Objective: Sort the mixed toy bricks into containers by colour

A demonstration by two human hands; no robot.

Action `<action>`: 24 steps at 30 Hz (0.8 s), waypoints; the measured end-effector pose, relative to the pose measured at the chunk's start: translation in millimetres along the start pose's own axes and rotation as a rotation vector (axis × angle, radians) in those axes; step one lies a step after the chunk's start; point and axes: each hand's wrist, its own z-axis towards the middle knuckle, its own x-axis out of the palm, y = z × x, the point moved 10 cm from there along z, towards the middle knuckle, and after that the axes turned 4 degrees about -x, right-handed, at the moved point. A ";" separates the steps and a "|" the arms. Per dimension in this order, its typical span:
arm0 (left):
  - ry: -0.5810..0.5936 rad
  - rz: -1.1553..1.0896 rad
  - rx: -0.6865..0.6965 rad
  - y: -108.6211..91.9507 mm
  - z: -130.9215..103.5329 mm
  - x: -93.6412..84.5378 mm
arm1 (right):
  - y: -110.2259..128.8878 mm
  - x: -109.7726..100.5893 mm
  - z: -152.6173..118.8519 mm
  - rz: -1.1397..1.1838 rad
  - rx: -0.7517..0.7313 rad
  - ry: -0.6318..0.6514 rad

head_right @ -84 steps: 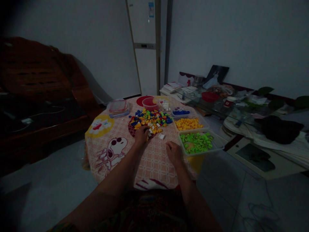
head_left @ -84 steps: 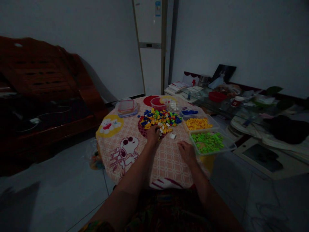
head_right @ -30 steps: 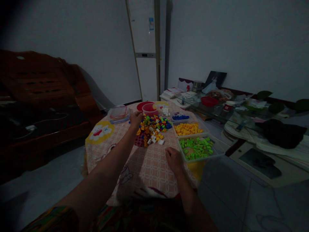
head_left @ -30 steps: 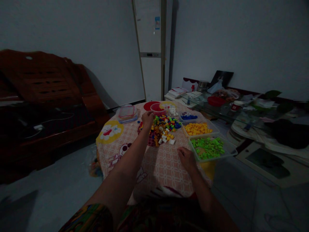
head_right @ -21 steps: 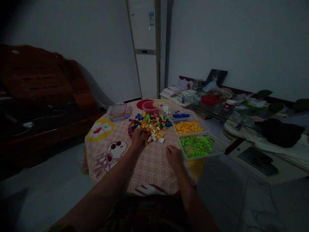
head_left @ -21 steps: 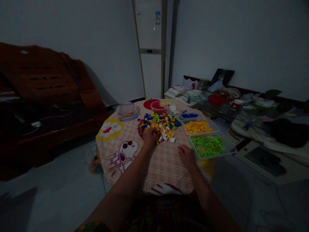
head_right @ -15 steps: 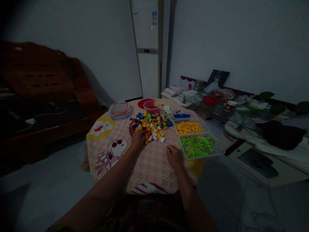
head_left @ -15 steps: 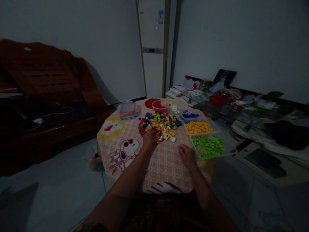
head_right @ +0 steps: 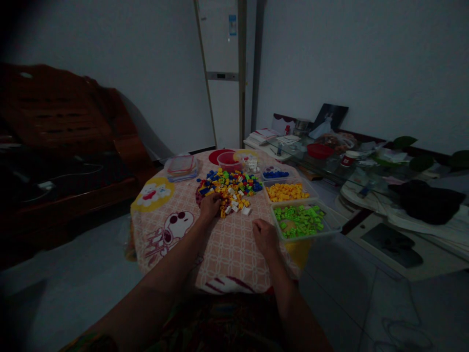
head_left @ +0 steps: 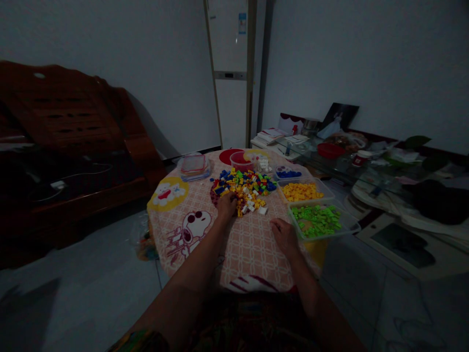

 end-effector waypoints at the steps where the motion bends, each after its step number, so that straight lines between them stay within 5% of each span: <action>1: -0.003 0.024 -0.005 -2.6 1.1 0.1 | 0.2 0.2 0.1 0.005 -0.003 0.003; 7: -0.026 0.045 -0.060 -7.8 2.0 0.3 | 0.7 0.2 -0.6 -0.009 -0.023 0.009; 14: -0.153 -0.257 -0.068 -2.3 -0.5 -13.5 | -1.6 1.4 -0.9 -0.014 -0.008 0.008; 18: -0.138 -0.347 -0.114 -2.2 3.4 -7.0 | -1.0 2.2 -0.5 -0.016 -0.013 0.011; 22: 0.012 -0.435 -0.148 -29.8 18.9 22.6 | -2.1 2.6 -0.7 -0.033 -0.002 0.013; 24: 0.078 -0.587 -0.069 -67.0 32.5 36.8 | -0.7 2.4 -1.1 -0.039 -0.014 0.013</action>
